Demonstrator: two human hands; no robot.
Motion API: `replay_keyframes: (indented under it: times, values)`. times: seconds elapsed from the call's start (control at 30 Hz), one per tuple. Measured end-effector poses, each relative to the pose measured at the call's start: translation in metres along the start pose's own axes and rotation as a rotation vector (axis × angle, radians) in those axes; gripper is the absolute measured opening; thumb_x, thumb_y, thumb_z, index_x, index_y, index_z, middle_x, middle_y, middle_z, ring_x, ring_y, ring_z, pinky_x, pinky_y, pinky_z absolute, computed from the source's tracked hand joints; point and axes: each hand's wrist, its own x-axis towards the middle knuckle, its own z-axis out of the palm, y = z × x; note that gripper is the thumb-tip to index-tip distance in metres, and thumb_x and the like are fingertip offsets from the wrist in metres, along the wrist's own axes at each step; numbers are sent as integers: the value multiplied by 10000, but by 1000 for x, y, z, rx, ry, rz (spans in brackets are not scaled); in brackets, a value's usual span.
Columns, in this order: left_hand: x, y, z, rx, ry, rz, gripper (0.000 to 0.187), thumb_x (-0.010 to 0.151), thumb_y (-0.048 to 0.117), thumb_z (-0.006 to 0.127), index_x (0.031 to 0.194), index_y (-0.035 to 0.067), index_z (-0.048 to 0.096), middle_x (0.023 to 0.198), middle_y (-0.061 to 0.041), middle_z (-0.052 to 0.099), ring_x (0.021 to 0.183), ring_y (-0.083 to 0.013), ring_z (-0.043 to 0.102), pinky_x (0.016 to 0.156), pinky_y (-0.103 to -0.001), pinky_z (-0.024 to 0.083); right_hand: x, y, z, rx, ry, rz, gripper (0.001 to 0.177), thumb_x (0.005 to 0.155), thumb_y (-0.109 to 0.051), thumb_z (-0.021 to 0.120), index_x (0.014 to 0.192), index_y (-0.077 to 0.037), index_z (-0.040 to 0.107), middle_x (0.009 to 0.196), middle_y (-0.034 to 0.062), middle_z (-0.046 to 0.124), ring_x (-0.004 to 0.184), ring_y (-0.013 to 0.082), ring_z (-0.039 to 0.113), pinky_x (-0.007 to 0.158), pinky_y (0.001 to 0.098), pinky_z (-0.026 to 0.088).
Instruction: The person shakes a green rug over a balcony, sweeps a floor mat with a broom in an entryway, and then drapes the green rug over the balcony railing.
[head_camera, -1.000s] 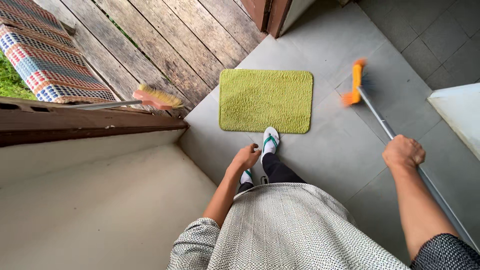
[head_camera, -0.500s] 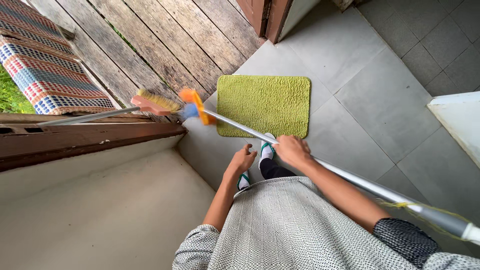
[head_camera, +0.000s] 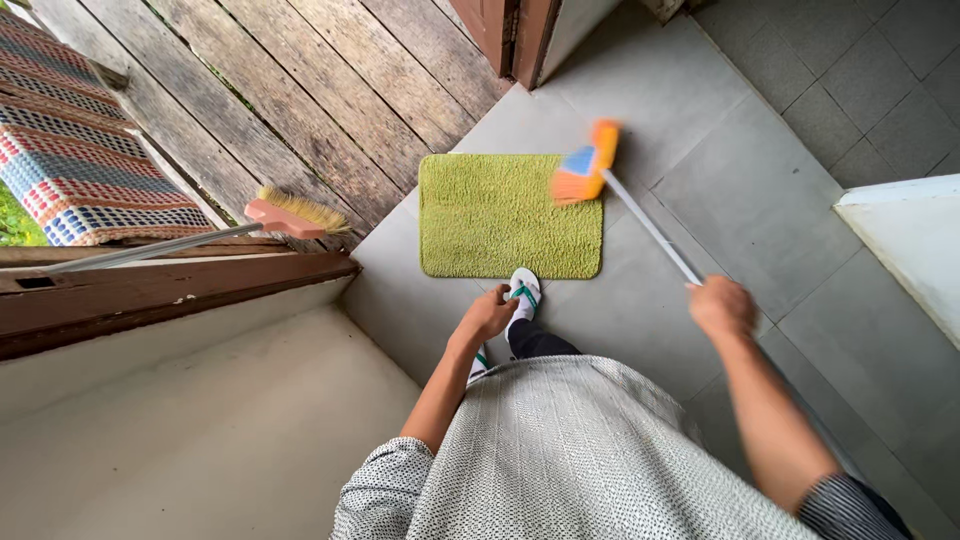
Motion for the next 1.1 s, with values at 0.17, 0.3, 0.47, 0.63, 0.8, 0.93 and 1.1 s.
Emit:
replay_keyframes:
  times: [0.17,0.3,0.47,0.63,0.8,0.93,1.1]
  values:
    - [3,7,4,28,-21,-5,600,962,421,545,1457,84,500,1211,-243,709,1189,-369,656,1020,-429,492,3,66,-43,-131,73,157,335,1014,-380,633,1157,-109,768,1082,229,765,1062,444,711,852,549,560]
    - [5,9,1,45,13,5,599,963,434,547,1442,76,509,1244,-237,688,1195,-380,641,1018,-437,487,4,51,-51,-244,85,41,326,1052,-363,594,1175,-96,734,1025,218,779,988,420,746,781,530,587]
    - [-4,-17,12,-43,103,-9,596,947,437,558,1417,70,543,1239,-241,697,1197,-383,648,1029,-437,490,-60,-40,-9,-257,-93,-316,347,958,-415,610,1145,-146,724,972,173,770,954,394,757,828,521,602]
    - [-25,-53,32,-116,128,-108,582,951,435,572,1399,65,552,1278,-253,665,1242,-392,612,1057,-442,466,-117,-111,-15,-239,-330,-486,369,981,-437,582,1208,-170,698,960,191,756,940,406,738,833,541,576]
    - [-42,-57,31,-195,166,-156,576,956,424,562,1409,67,548,1313,-234,660,1266,-382,606,1076,-436,457,-98,-128,-79,-354,-244,-475,421,1002,-456,550,1332,-217,652,902,196,775,908,405,756,828,549,580]
    - [-56,-52,19,-293,221,-184,590,953,413,558,1434,72,530,1324,-219,661,1271,-378,605,1077,-434,458,-35,-149,-124,-394,13,-524,357,1032,-403,556,1241,-145,685,930,235,761,916,444,737,818,568,561]
    - [-68,-59,19,-358,287,-213,594,958,427,543,1444,85,525,1335,-208,660,1276,-373,602,1093,-440,437,45,-190,-107,-515,214,-671,334,1051,-336,575,1122,-44,721,948,235,764,887,420,756,738,532,591]
